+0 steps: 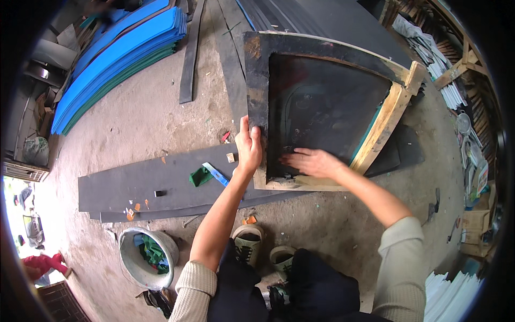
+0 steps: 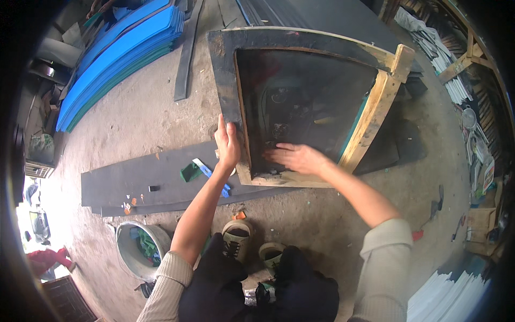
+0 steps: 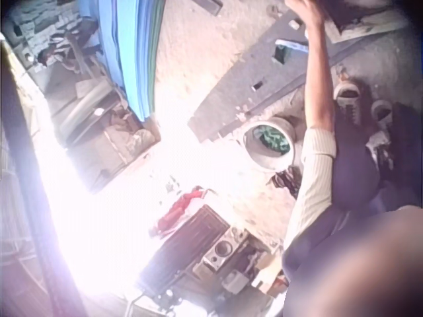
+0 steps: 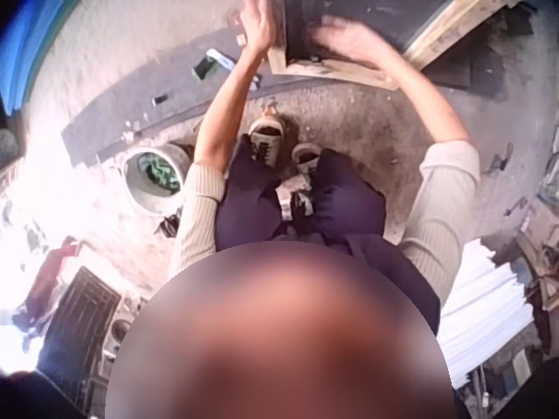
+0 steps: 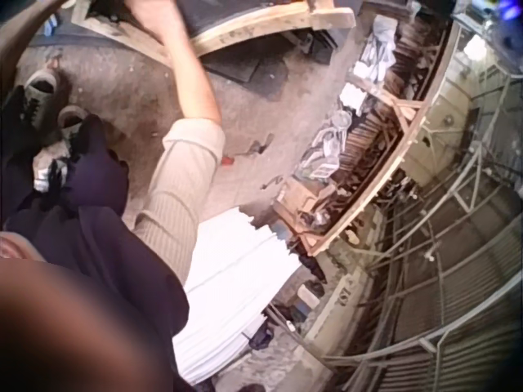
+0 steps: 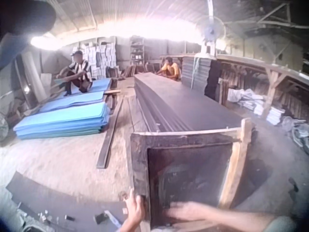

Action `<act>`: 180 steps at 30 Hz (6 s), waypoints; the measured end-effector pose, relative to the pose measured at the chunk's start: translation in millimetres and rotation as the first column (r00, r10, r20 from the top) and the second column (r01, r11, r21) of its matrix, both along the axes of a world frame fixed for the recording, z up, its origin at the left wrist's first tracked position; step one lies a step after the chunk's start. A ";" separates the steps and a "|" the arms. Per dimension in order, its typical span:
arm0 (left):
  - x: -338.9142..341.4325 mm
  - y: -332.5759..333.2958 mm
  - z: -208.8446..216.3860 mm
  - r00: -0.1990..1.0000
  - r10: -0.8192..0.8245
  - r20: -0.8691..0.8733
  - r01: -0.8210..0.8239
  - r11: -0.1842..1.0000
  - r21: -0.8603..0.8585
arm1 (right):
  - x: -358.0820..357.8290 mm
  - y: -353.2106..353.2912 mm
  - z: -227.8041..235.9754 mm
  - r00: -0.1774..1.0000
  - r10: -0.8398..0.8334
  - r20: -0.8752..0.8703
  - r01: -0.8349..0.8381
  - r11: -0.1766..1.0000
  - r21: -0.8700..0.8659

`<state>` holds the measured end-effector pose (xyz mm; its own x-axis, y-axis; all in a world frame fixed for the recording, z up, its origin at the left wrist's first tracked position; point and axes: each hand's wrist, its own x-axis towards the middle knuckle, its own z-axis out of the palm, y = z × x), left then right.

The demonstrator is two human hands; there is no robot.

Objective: The person sits on the floor and cleans a wooden frame with a dark surface using a green cloth. They wipe the frame repeatedly, occasionally picking up a utility knife and a small white bottle, then continue wiping the surface.

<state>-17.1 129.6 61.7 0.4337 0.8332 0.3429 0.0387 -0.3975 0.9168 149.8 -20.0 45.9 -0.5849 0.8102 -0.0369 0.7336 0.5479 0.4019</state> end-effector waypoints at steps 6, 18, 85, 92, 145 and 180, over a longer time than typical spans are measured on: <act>-6.5 0.6 10.2 0.999 0.006 -0.034 -0.009 0.996 -0.094 | -17.6 51.6 67.1 0.811 -0.476 -0.340 0.583 0.694 0.421; -9.6 -3.0 2.1 0.995 -0.002 -0.103 0.010 0.996 0.084 | -17.3 34.1 78.1 0.649 -0.127 -0.750 0.594 0.701 0.395; -245.0 -76.2 195.7 0.877 -0.002 -0.481 0.244 0.863 0.442 | -215.8 -2.7 207.7 -0.687 -0.555 -0.469 -0.214 0.772 -0.599; -240.0 -95.0 206.1 0.723 0.182 -0.667 0.384 0.696 0.606 | -227.4 -24.0 197.2 -0.772 -0.522 -0.363 -0.207 0.747 -0.632; -27.7 -45.5 -42.0 0.992 0.120 0.047 -0.119 0.993 -0.018 | -21.5 23.3 13.5 0.654 -0.063 -0.754 0.572 0.693 0.438; -13.6 -33.5 -60.9 0.994 0.099 0.051 -0.095 0.993 -0.063 | -28.0 29.4 -11.2 0.863 0.122 -0.491 -0.031 0.982 0.188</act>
